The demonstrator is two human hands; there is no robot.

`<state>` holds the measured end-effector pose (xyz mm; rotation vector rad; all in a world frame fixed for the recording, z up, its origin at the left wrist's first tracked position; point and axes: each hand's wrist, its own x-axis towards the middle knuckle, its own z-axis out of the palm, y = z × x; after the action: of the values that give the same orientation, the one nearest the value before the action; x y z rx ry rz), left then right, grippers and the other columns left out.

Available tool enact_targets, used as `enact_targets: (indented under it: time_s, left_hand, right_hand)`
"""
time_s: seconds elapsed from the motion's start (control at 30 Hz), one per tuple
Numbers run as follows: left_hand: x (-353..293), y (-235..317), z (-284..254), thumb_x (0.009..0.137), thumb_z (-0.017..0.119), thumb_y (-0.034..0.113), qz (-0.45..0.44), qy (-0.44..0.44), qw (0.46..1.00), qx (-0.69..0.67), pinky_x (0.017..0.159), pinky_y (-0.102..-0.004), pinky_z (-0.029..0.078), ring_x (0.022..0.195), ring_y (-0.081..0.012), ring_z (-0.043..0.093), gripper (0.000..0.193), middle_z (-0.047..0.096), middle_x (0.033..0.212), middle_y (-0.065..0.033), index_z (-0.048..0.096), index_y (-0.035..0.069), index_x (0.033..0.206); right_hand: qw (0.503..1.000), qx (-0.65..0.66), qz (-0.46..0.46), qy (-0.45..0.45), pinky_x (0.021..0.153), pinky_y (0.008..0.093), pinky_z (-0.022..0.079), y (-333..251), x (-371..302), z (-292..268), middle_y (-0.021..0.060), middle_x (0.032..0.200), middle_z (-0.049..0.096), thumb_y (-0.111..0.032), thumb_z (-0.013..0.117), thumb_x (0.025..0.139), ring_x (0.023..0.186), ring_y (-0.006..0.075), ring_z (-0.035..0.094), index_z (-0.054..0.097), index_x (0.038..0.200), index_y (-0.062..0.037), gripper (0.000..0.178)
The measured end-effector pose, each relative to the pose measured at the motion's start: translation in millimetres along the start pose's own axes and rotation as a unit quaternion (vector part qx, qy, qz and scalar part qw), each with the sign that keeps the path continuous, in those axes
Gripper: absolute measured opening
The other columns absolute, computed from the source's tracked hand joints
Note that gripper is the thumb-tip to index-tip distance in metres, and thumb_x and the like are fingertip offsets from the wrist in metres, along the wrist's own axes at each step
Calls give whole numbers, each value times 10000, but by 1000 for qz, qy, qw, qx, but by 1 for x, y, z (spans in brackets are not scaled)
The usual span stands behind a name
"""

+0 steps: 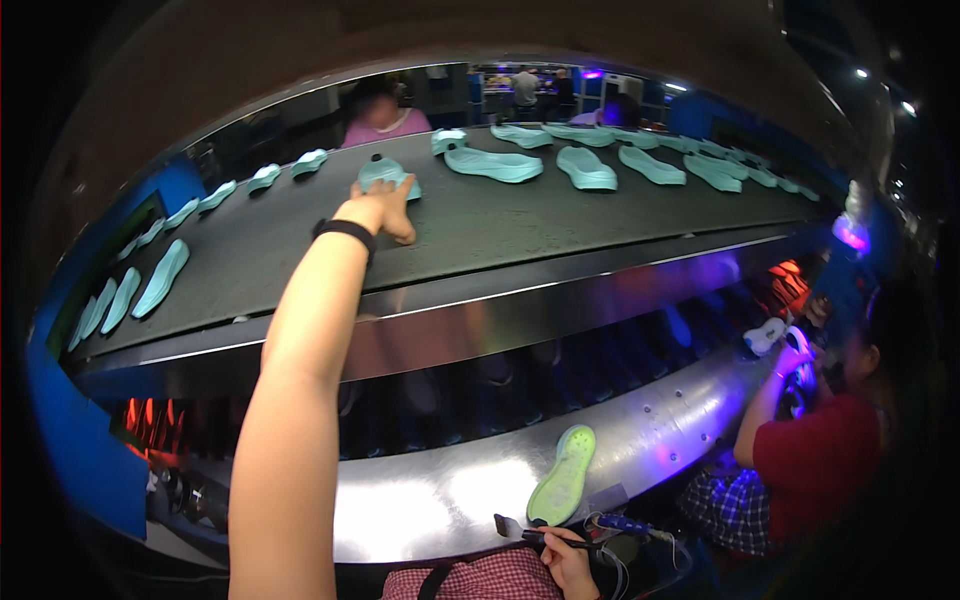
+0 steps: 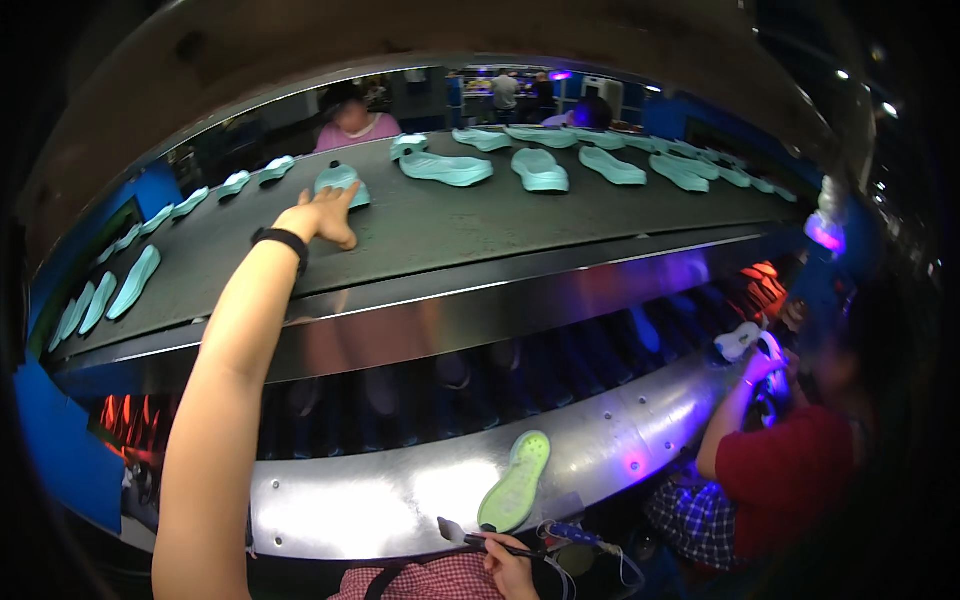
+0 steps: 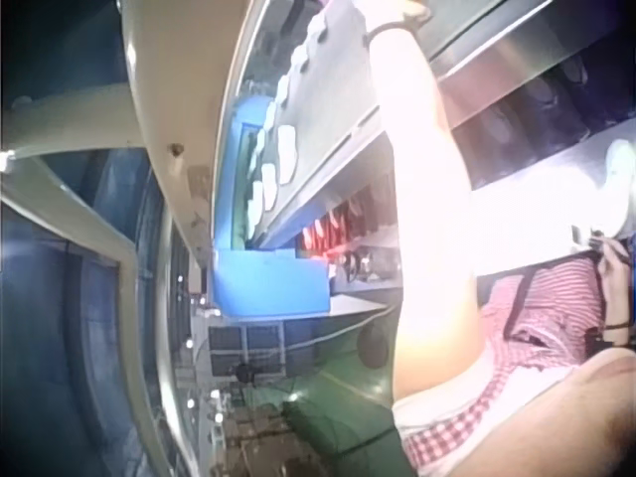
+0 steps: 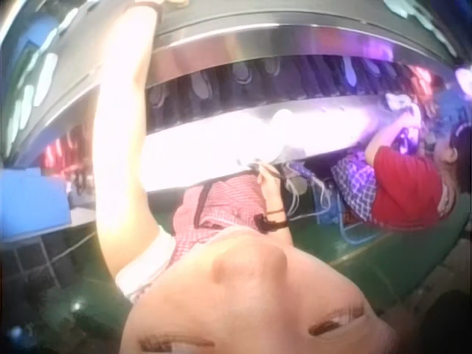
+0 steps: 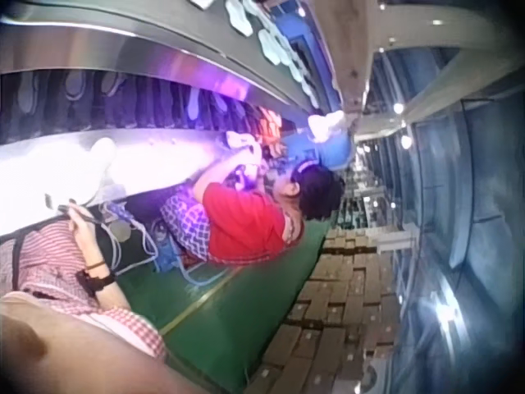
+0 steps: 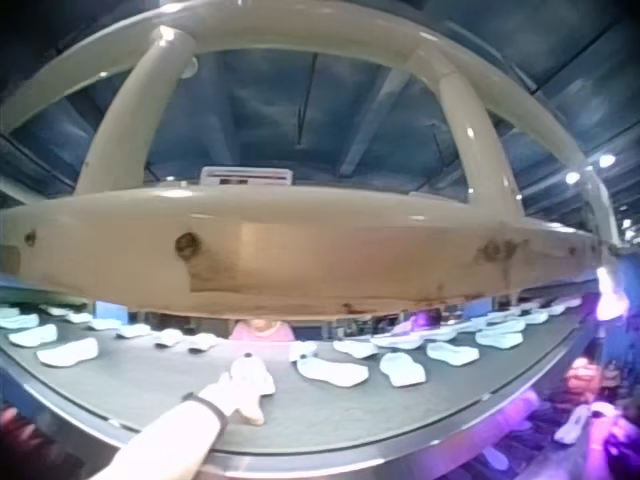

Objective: Applying glue or solvent to the interior of shoe soles using a brush on an assembly line.

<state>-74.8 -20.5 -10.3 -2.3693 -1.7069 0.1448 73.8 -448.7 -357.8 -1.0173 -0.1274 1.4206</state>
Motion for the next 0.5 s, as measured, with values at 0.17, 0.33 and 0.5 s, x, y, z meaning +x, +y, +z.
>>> enact_targets:
  time_s: [0.17, 0.33, 0.5]
  left_hand:
    - [-16, 11, -10, 653, 657, 313, 28, 17, 999, 36, 947, -404, 334, 1173, -275, 407, 605, 488, 1211, -150, 498, 27, 1162]
    - [-70, -16, -10, 791, 590, 281, 94, 61, 991, 71, 840, -389, 420, 1048, -295, 497, 297, 571, 1029, -153, 573, 22, 934]
    - [-151, -53, 8, 812, 580, 263, 155, 264, 937, -168, 767, -322, 415, 891, -247, 528, 241, 565, 899, -135, 545, 25, 818]
  right_hand:
    - [1000, 3, 0, 14, 447, 230, 409, 0, -1, 9, 102, 653, 559, -40, 560, 815, 479, 145, 502, 575, 967, 93, 202]
    - [999, 3, -21, -38, 455, 228, 447, 0, -2, 14, 119, 718, 592, -16, 556, 809, 497, 149, 531, 574, 964, 91, 189]
    - [994, 97, -25, -49, 620, 246, 489, -8, -13, 19, 172, 924, 605, 39, 546, 784, 693, 176, 580, 566, 998, 70, 217]
